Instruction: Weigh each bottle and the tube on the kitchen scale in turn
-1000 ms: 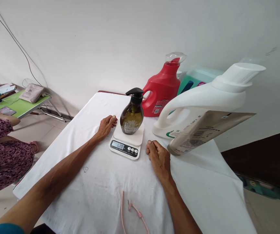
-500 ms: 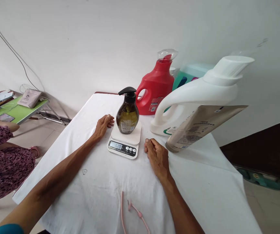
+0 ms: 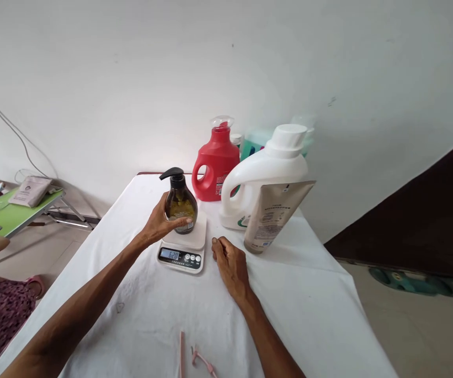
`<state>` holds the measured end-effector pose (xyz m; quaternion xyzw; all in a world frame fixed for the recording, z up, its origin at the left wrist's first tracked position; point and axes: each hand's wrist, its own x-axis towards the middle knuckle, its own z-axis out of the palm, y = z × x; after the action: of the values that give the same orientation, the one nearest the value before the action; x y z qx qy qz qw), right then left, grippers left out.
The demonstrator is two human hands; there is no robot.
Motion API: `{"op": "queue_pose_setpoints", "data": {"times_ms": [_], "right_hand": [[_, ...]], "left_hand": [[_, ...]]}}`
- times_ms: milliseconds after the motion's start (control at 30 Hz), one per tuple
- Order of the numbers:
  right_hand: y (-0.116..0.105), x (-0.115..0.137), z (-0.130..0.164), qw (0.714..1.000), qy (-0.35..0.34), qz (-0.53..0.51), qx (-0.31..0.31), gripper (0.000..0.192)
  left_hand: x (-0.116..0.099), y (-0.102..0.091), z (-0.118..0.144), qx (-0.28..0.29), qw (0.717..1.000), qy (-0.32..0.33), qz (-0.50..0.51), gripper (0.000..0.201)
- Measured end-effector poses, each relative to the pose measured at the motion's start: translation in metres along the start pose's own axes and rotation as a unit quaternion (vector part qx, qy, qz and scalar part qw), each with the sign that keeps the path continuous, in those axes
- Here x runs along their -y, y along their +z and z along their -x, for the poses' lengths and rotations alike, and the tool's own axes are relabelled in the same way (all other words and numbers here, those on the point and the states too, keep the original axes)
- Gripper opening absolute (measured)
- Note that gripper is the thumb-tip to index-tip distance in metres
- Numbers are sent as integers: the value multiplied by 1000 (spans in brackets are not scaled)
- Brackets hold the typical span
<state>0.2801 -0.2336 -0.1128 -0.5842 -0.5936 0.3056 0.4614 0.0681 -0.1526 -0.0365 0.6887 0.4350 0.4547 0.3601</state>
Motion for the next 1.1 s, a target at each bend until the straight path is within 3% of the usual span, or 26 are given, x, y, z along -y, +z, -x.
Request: {"op": "queue_pose_setpoints", "data": {"times_ms": [133,233,300,400,500,600,700,833,933,1100], "right_hand": [[2,-1,1,999,-30,20,0,45],[4,-1,1,998,-58,38,-3,39],[4,0,1,996,-72,43,-10,36],[2,3,2,995,-86,39,-33,36],[-8,12,10,990,-96,33,-95,38],[-27,24,24,978,-121,29,-165,40],[-51,33,36,962,-145,25,-230,44],[-73,32,44,928,-69,-25,-365,44],[-76,25,56,939,-29,-33,-341,43],[-59,15,93,975,-75,14,-207,47]], "left_hand": [[0,2,-9,8,999,-29,-34,54],[-7,2,-10,-21,996,-39,-74,49],[-19,4,-9,-33,995,-44,-81,48],[-46,10,-3,-1,997,-35,-69,47],[-72,21,4,40,998,-14,-52,47],[-84,37,11,73,997,-1,-33,46],[-81,55,20,98,995,-7,-22,49],[-69,80,31,140,990,-27,-10,57],[-62,96,33,161,986,-33,-12,59],[-50,113,28,160,986,-29,-43,56]]}}
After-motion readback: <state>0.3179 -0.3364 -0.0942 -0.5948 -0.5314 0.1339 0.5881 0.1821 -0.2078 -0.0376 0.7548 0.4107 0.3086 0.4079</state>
